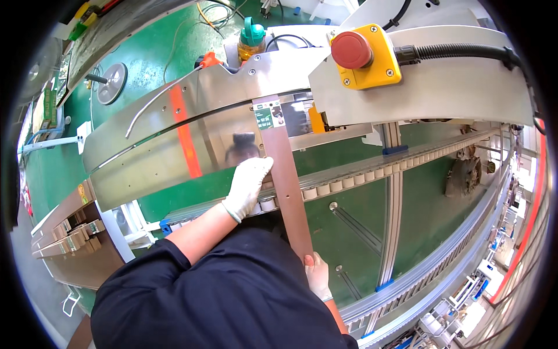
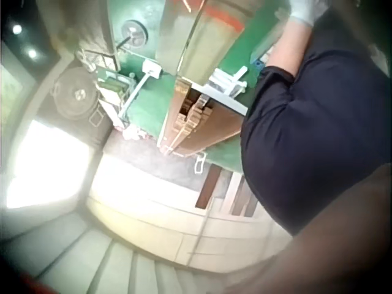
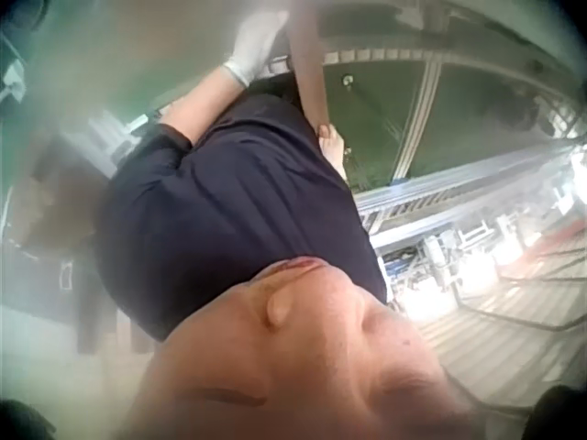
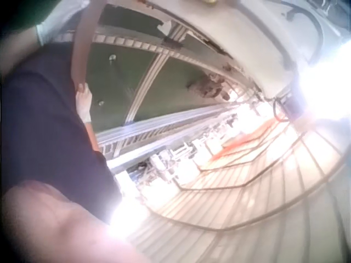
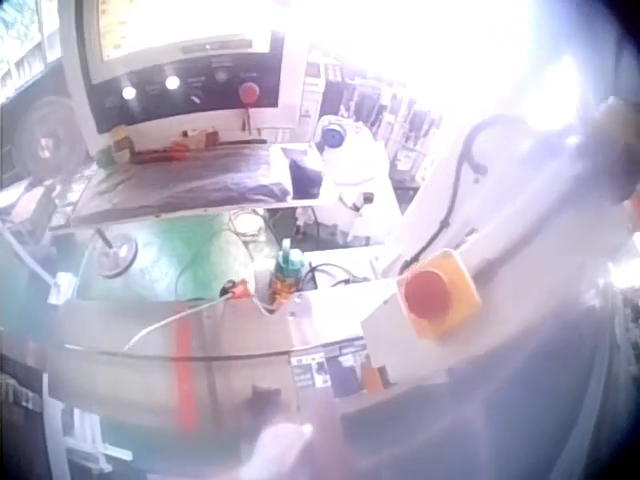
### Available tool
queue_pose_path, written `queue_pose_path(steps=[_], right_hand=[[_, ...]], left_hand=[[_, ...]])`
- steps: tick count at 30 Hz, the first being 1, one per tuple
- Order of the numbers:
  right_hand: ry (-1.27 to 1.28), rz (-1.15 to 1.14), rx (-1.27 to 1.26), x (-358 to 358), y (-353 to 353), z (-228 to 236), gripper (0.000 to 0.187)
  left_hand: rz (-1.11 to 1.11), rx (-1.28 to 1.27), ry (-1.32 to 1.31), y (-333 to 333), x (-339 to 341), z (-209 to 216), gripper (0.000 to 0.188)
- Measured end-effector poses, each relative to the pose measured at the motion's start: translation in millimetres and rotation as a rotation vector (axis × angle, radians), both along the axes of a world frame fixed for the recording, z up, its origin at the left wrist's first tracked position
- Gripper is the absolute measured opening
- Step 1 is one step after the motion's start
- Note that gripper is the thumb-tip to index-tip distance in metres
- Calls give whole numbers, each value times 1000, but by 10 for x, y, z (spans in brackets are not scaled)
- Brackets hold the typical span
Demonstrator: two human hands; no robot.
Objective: The person picks up long wooden planks from a stack and feeds them one at a time into an industrial processing machine.
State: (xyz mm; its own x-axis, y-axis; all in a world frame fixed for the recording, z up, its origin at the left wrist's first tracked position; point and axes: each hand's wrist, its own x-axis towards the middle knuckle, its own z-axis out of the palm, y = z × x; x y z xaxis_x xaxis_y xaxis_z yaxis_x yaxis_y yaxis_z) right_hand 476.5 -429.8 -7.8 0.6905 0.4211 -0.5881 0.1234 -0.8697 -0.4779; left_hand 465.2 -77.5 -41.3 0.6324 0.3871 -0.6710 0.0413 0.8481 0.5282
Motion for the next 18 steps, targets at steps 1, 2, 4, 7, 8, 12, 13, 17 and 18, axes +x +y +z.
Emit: queue_pose_path(steps=[1,2,4,7,8,12,13,17,18], right_hand=[[-24,1,18,27,0,-14,73],[-3,-8,29,81,36,11,75],[37,-23,50,202,105,81,77],[61,-20,31,310,-37,13,80],[33,6,1,358,-89,-19,81],[6,40,-21,584,-200,-66,82],[21,32,-4,653,-217,-59,83],[23,3,42,871,-451,-191,82],[14,1,44,931,-502,-227,82]], left_hand=[[30,-24,17,-12,60,53,20],[65,-46,33,-33,124,90,20],[82,-80,63,-57,186,48,18],[50,-121,41,-84,313,63,21],[51,-110,36,-99,362,55,21],[23,-18,24,-191,550,-20,21],[8,17,23,-220,599,-41,21],[-37,36,-11,-319,854,-29,22],[-79,80,-15,-348,920,-124,22]])
